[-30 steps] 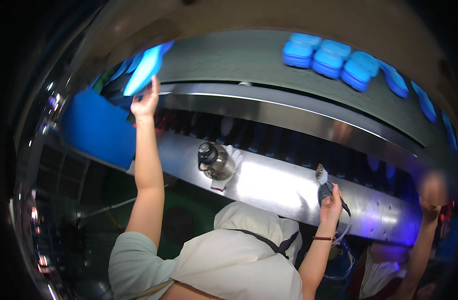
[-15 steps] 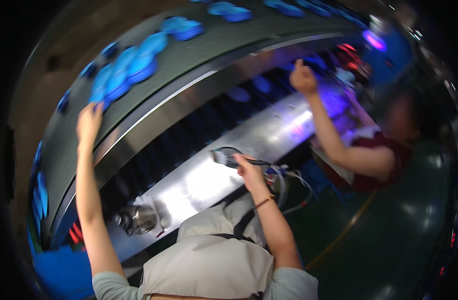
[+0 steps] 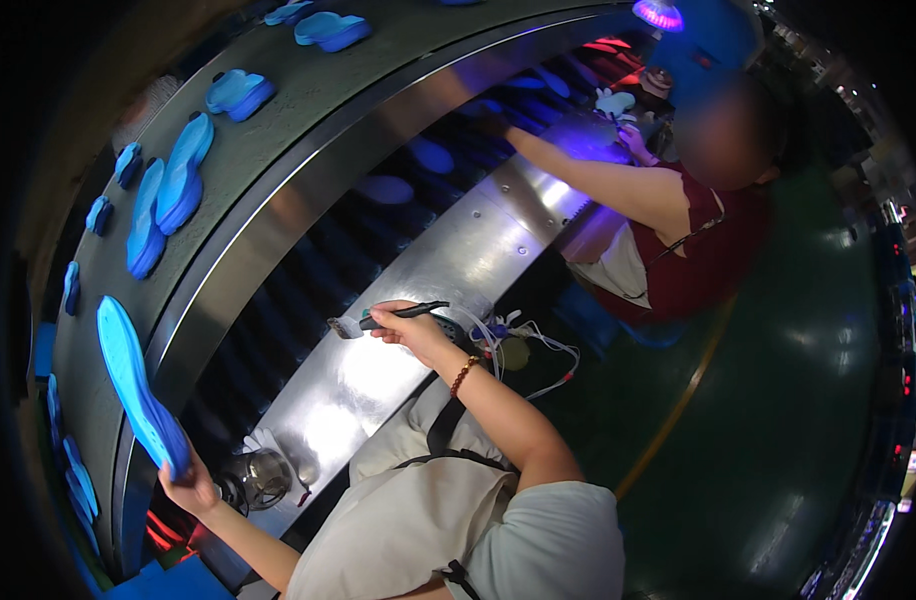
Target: The person takes shoe soles from a conveyor belt and applies adhesive over their surfaces using a brush applicator tool.
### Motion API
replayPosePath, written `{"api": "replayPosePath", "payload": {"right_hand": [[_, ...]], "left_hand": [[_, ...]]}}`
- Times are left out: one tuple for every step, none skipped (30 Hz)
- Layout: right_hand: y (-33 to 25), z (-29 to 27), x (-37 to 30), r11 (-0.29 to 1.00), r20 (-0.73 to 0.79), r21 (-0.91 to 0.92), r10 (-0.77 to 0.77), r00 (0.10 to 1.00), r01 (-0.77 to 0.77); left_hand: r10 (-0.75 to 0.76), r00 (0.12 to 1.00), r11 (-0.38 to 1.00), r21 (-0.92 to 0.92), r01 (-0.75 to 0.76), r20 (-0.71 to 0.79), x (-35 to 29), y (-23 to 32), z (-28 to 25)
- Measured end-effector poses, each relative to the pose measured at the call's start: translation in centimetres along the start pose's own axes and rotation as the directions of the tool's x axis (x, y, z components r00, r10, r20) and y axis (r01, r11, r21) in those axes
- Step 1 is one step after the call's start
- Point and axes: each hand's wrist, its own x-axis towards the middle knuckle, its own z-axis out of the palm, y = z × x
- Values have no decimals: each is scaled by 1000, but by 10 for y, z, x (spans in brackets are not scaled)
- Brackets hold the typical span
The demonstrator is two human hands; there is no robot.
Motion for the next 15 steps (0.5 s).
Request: {"api": "replayPosePath", "payload": {"right_hand": [[-2,2,3,1000,15,7,4,1000,-5],[-2,3,5,1000,56,2,10,998,-10],[-2,3,6,1000,95,-3,14,995,-14],[-2,4,7,999,124,29,19,992,-23],[-4,5,8,999,146,25,15,989,-19],[-8,4,8,999,168,39,-12,986,5],[-12,4,7,998,204,53,-31,979,20],[-26,12,-2,996,206,68,-69,976,56],[-34,13,-5,993,258,53,-119,959,109],[-43,21,-12,992,276,35,-123,953,118],[-48,30,-20,992,294,18,-127,947,128],[-51,34,-22,989,340,37,-144,929,140],[-50,38,-29,988,381,58,-152,912,141],[-53,43,-31,987,435,93,-161,886,134],[-55,48,-37,984,458,63,-178,871,167]], "left_hand": [[13,996,1000,-18,-12,87,-8,-2,-22],[72,991,992,-116,-59,112,-20,-15,-25],[130,983,972,-213,-100,133,-38,-28,-17],[-28,938,954,-271,129,346,-50,-32,-3],[-159,820,893,-274,356,550,-56,-39,14],[-205,768,849,-280,449,607,-63,-54,28],[-238,716,804,-281,524,656,-66,-68,36],[-337,744,853,-148,501,577,-63,-78,32],[-416,768,875,-17,484,487,-56,-90,25],[-481,777,861,51,506,406,-55,-100,26],[-538,781,839,113,532,317,-57,-109,31],[-517,806,854,107,509,289,-57,-121,42],[-499,829,866,102,490,251,-62,-128,51],[-524,790,833,-1,553,317,-61,-132,67],[-541,750,784,-94,613,380,-58,-133,86]]}}
